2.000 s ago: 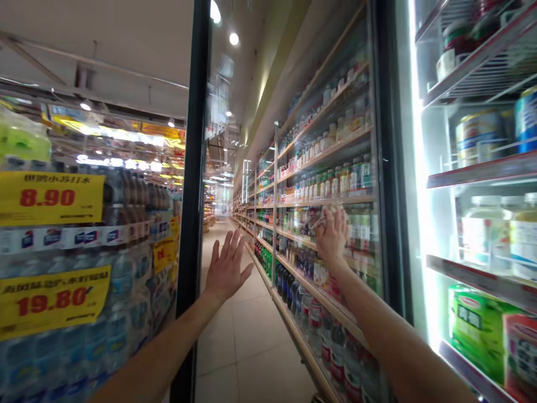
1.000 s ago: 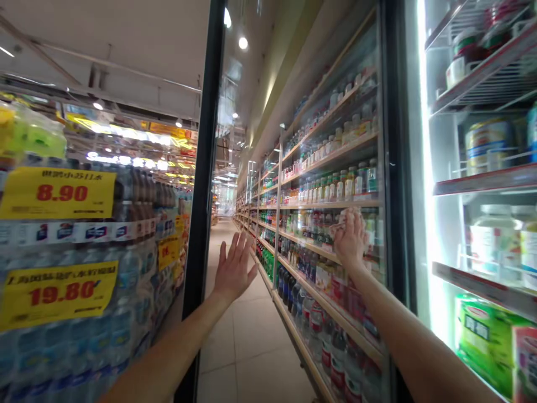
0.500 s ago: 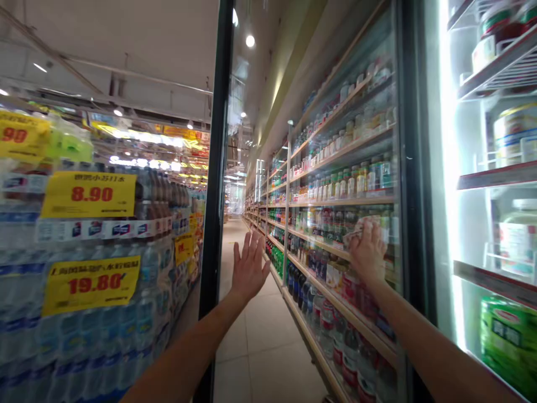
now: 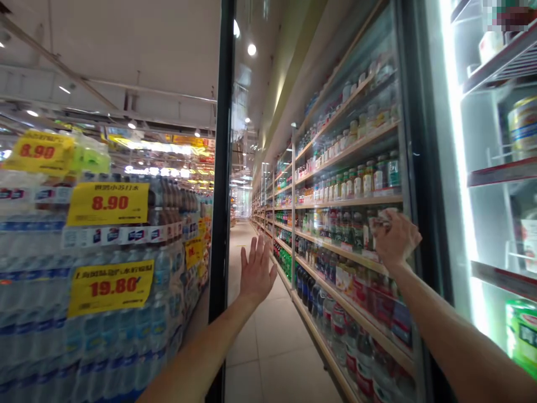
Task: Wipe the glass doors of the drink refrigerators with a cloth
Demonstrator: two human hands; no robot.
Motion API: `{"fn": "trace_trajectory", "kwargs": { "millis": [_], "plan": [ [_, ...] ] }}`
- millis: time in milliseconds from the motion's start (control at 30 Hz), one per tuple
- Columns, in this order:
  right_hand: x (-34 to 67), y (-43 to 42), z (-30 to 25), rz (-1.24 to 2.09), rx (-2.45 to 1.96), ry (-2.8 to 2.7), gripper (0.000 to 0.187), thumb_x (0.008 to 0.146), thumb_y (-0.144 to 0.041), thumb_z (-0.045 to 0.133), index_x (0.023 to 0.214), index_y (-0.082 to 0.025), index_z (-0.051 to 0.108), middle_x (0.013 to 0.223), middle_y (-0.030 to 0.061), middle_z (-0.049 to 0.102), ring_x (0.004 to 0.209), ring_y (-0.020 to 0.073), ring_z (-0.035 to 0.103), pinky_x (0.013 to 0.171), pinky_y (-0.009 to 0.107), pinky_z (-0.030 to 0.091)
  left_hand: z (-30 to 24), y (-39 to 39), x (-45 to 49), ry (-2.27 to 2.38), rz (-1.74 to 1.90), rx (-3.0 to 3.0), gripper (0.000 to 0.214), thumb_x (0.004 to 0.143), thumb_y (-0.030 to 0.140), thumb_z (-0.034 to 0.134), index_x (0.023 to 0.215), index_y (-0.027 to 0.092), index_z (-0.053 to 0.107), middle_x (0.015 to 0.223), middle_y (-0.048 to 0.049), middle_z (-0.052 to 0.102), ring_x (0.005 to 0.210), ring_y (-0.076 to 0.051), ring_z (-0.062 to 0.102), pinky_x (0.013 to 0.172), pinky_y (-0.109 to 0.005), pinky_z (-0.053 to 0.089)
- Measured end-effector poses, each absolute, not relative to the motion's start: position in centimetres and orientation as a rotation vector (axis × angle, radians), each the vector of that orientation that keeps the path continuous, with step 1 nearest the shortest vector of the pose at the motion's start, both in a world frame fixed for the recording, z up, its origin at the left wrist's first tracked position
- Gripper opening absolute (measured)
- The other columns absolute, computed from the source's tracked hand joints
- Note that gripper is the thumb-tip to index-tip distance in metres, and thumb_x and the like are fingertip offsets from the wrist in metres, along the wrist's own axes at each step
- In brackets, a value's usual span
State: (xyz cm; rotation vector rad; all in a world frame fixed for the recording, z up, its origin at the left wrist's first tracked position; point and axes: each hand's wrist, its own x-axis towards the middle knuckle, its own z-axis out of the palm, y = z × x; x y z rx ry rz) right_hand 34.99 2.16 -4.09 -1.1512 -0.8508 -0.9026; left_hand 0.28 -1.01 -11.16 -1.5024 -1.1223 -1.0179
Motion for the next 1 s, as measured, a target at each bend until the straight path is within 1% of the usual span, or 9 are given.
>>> {"fn": "trace_trajectory", "kwargs": {
  "millis": [133,233,333,400,500,600,667,900,1000],
  "plan": [
    [31.2,3.6,-8.0,-0.999,-1.101,-0.987,0.036,0.081,-0.019,0.041,0.114,-0.019,0.056,0.121,0.0118,0.056,0.111,0.0263,0.047,0.093,0.043,0.034,-11.2,-1.0,0.4,-1.134,-1.016,-1.517,0.062,0.085,0.03,0.042,0.141,0.013,0.021,0.146,-0.0149,0.026,0.138,-0.026,0.015,0.109,-0.053,0.017],
    [28.0,3.6,-10.9,-1.068,-1.013,-1.149,0.04,0.084,-0.02,0.04,0.123,-0.019,0.049,0.127,0.0112,0.051,0.123,0.0243,0.039,0.099,0.041,0.033,-11.2,-1.1,0.5,-1.165,-0.999,-1.522,0.06,0.085,0.03,0.041,0.139,0.012,0.024,0.146,-0.0151,0.025,0.138,-0.027,0.014,0.109,-0.054,0.018],
    [27.2,3.1,-12.6,-1.139,-0.94,-1.276,0.047,0.085,-0.023,0.041,0.132,-0.018,0.039,0.132,0.0134,0.045,0.13,0.0259,0.031,0.102,0.044,0.03,-11.2,-1.3,0.5,-1.194,-0.976,-1.523,0.06,0.085,0.031,0.042,0.139,0.012,0.026,0.146,-0.0145,0.025,0.138,-0.027,0.014,0.109,-0.053,0.018],
    [28.4,3.0,-12.8,-1.167,-0.961,-1.353,0.049,0.085,-0.027,0.043,0.133,-0.019,0.038,0.133,0.0127,0.045,0.13,0.0263,0.032,0.103,0.047,0.027,-11.3,-1.4,0.5,-1.197,-0.967,-1.526,0.06,0.085,0.032,0.043,0.139,0.013,0.025,0.147,-0.0137,0.025,0.138,-0.026,0.013,0.109,-0.052,0.018],
    [31.4,3.3,-12.1,-1.057,-1.096,-1.26,0.047,0.086,-0.028,0.042,0.132,-0.02,0.039,0.134,0.013,0.045,0.126,0.0282,0.038,0.101,0.051,0.027,-11.5,-1.6,0.5,-1.193,-0.96,-1.536,0.064,0.084,0.034,0.046,0.14,0.014,0.023,0.147,-0.0133,0.024,0.138,-0.026,0.012,0.11,-0.051,0.018],
    [32.4,3.5,-11.4,-0.81,-1.242,-0.873,0.05,0.086,-0.03,0.04,0.132,-0.011,0.039,0.134,0.0219,0.043,0.124,0.0345,0.039,0.095,0.055,0.032,-11.8,-1.6,0.4,-1.196,-0.944,-1.557,0.068,0.082,0.036,0.048,0.141,0.014,0.021,0.147,-0.0133,0.024,0.138,-0.027,0.012,0.11,-0.051,0.017],
    [30.9,3.3,-11.9,-0.796,-1.252,-0.874,0.049,0.087,-0.03,0.04,0.131,-0.009,0.04,0.134,0.024,0.042,0.125,0.0351,0.037,0.095,0.054,0.033,-12.1,-1.6,0.3,-1.192,-0.929,-1.574,0.069,0.082,0.037,0.048,0.141,0.014,0.021,0.147,-0.0132,0.025,0.138,-0.027,0.012,0.11,-0.051,0.016],
    [23.4,1.3,-16.0,-1.175,-0.823,-1.711,0.044,0.084,-0.018,0.042,0.127,-0.026,0.047,0.134,0.0065,0.047,0.131,0.0232,0.031,0.107,0.048,0.017,-13.2,-1.6,-0.3,-1.159,-0.883,-1.587,0.067,0.082,0.039,0.048,0.14,0.015,0.024,0.147,-0.0123,0.025,0.138,-0.028,0.014,0.11,-0.05,0.016],
    [24.8,1.8,-14.9,-1.121,-0.906,-1.583,0.042,0.085,-0.019,0.04,0.126,-0.025,0.048,0.133,0.0066,0.049,0.129,0.0229,0.033,0.107,0.049,0.017,-13.7,-1.7,-0.5,-1.141,-0.852,-1.589,0.064,0.083,0.04,0.046,0.139,0.015,0.028,0.146,-0.0115,0.027,0.138,-0.027,0.015,0.11,-0.048,0.017]
  ]
}}
